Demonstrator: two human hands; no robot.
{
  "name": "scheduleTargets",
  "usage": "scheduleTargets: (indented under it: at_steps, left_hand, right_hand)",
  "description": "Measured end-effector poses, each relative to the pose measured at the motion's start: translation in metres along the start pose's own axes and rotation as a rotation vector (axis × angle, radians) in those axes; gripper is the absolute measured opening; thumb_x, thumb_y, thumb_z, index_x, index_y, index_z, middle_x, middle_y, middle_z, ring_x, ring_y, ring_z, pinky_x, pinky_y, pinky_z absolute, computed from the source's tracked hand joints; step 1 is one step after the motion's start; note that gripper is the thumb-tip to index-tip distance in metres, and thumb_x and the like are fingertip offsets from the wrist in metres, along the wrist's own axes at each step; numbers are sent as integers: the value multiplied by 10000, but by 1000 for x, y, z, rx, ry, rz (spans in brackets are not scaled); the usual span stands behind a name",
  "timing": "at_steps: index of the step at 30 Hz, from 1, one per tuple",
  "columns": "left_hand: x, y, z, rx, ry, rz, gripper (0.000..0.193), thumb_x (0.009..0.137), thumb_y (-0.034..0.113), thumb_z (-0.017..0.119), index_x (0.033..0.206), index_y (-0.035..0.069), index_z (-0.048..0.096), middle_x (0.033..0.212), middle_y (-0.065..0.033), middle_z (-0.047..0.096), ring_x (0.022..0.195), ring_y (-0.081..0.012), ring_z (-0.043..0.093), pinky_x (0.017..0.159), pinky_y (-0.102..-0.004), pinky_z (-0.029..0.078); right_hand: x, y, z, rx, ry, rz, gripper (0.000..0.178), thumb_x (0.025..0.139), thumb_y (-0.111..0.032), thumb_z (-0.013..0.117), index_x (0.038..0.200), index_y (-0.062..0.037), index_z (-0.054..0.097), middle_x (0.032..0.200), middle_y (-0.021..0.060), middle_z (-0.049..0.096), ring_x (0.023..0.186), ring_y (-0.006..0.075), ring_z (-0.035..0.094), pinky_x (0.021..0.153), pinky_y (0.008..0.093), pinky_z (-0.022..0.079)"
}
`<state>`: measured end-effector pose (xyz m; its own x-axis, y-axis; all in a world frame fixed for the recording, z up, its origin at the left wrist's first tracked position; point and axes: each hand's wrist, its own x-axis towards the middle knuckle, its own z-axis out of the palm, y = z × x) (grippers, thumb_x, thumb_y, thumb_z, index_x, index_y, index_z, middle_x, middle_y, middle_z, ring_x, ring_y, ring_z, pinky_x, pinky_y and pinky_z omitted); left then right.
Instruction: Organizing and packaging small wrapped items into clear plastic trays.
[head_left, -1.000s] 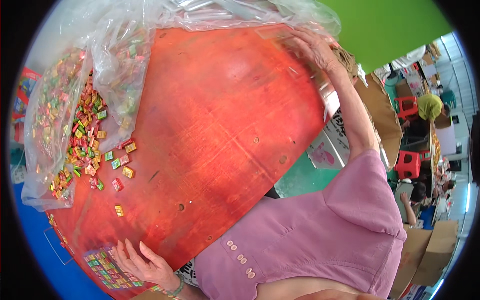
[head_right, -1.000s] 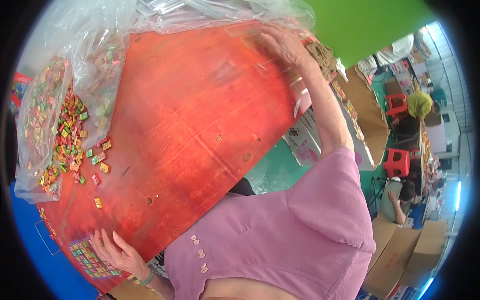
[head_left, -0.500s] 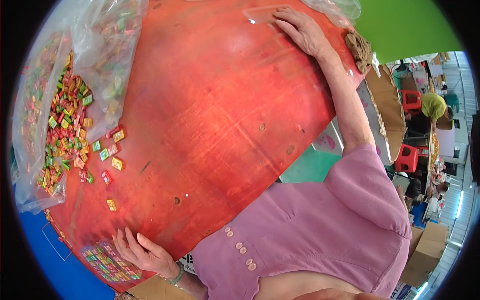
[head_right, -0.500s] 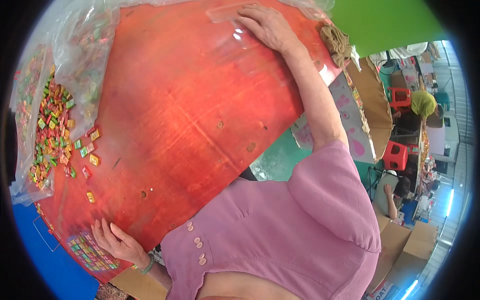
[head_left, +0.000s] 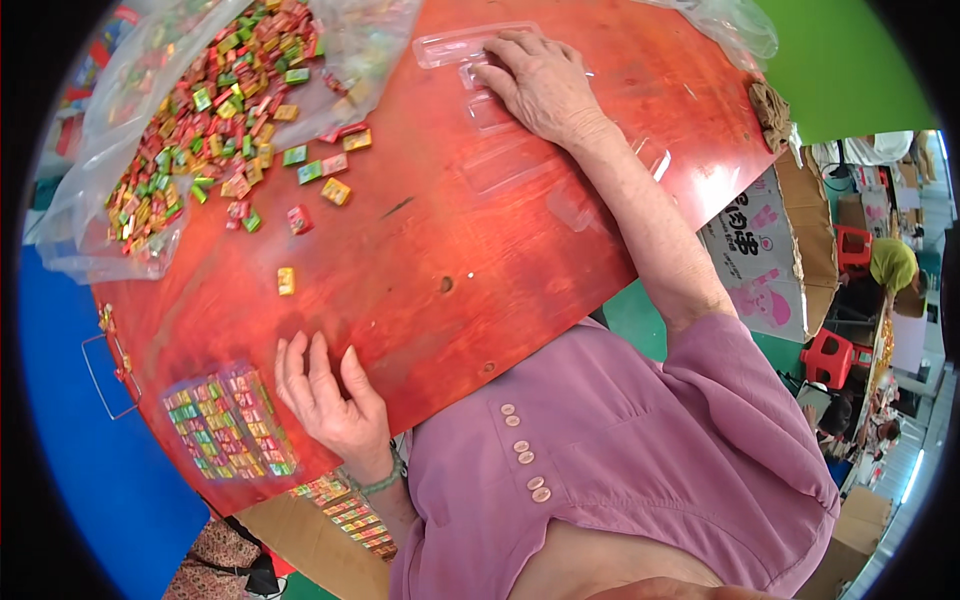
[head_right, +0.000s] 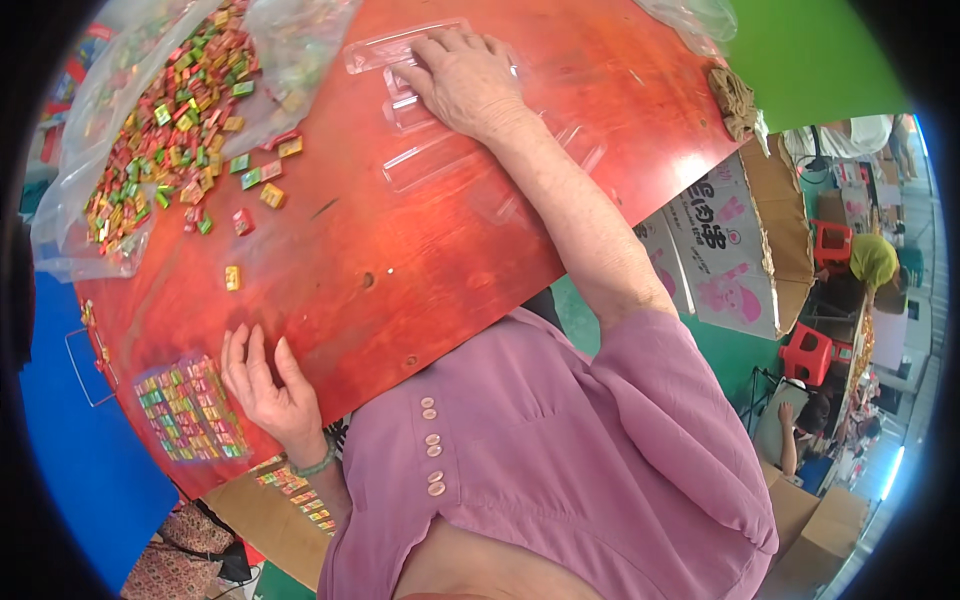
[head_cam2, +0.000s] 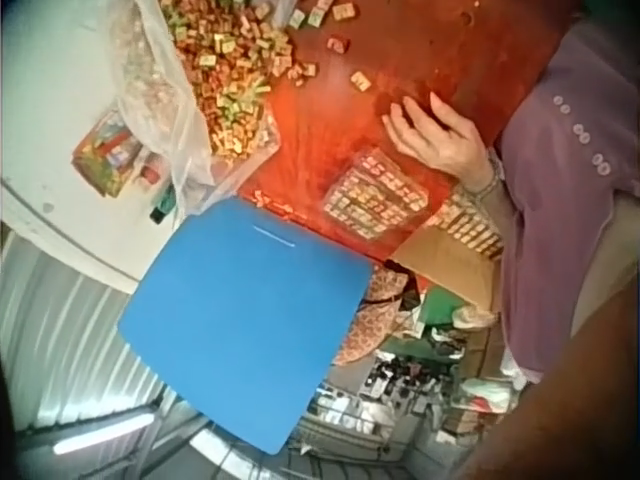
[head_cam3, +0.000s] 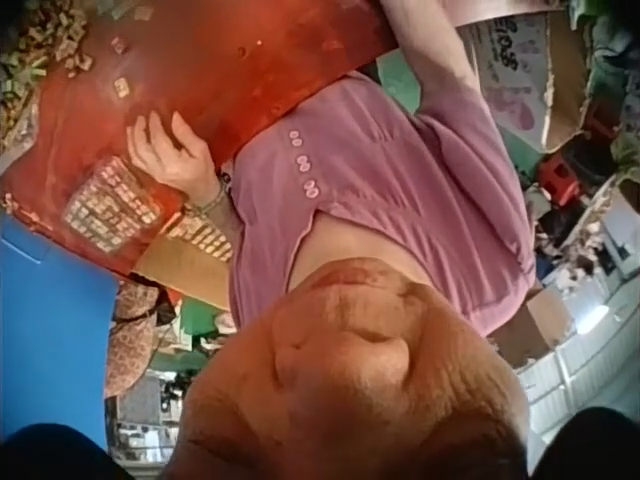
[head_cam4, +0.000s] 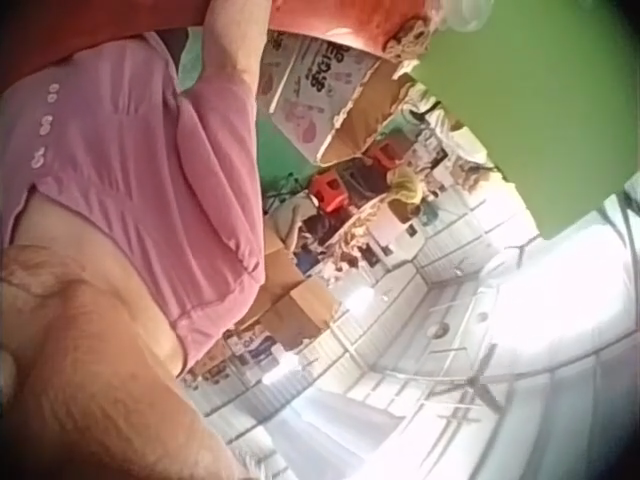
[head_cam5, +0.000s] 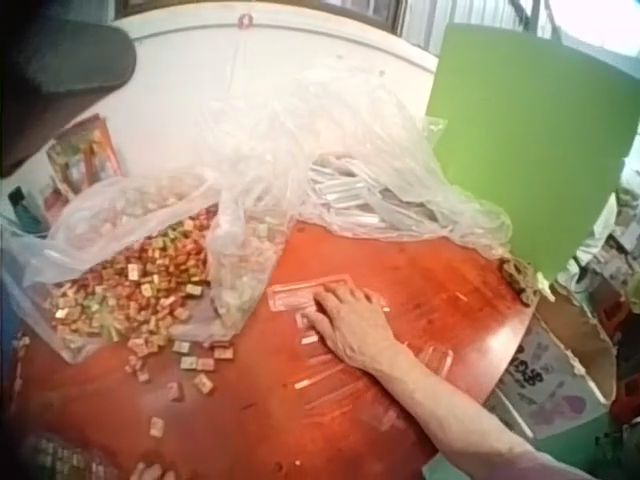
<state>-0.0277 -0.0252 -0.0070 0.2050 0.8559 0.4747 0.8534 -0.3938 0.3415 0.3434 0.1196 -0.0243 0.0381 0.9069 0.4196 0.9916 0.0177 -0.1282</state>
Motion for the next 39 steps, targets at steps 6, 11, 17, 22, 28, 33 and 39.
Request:
scheduleTargets:
  at_steps: [6, 11, 17, 22, 28, 33, 39]
  left_hand:
    - [-2, -3, -3, -55, 17, 13, 318, 934, 119, 734, 1199, -51, 691, 1307, -176, 627, 1273, -413, 559, 1044, -519, 473]
    - [-1, -1, -2, -93, -1, -8, 314, 930, 109, 734, 1195, -53, 690, 1297, -188, 625, 1271, -414, 558, 1046, -520, 473]
    - [12, 2, -5, -111, -81, 5, 342, 918, 75, 734, 1227, -50, 659, 1308, -218, 595, 1266, -428, 556, 1037, -521, 484]
    - [39, 4, -4, -2, -92, 15, 386, 910, 51, 725, 1268, -49, 619, 1324, -232, 569, 1220, -429, 566, 1016, -498, 496]
    - [68, 3, 4, 166, -127, -7, 377, 961, 74, 646, 1298, -80, 573, 1356, -276, 550, 1242, -443, 548, 1016, -493, 497]
    - [69, 0, 24, 225, -179, -63, 396, 931, 47, 640, 1298, -89, 579, 1360, -289, 551, 1242, -432, 552, 1043, -483, 497]
    - [69, 5, 26, 113, -180, 32, 406, 824, -52, 630, 1229, -77, 620, 1278, -242, 609, 1243, -388, 558, 1017, -456, 513]
  right_hand:
    - [9, -18, -5, 17, -110, -22, 501, 1028, -508, 536, 1302, -104, 650, 1374, 96, 609, 1284, 325, 576, 1102, 547, 390]
    - [19, -5, -30, 128, -247, -24, 507, 1051, -494, 508, 1342, -98, 629, 1371, 126, 625, 1302, 334, 564, 1138, 527, 350]
    - [26, 8, -49, 239, -151, -142, 377, 1050, -337, 586, 1248, -32, 687, 1192, 168, 712, 1111, 316, 677, 949, 405, 516]
    - [35, -33, -82, 506, -314, -88, 322, 1037, -266, 617, 1214, -8, 695, 1084, 166, 709, 988, 262, 697, 855, 366, 530]
    - [47, -86, -61, 552, -314, -453, 252, 1008, -179, 638, 1187, -11, 695, 1044, 160, 696, 923, 313, 691, 821, 393, 536]
    - [60, -112, -15, 374, -305, -619, 235, 970, -141, 632, 1174, -40, 691, 1121, 153, 688, 1046, 377, 656, 900, 461, 538]
    - [53, -116, 5, 155, -166, -708, 274, 958, -209, 666, 1199, -81, 695, 1121, 110, 671, 1140, 328, 630, 888, 461, 516]
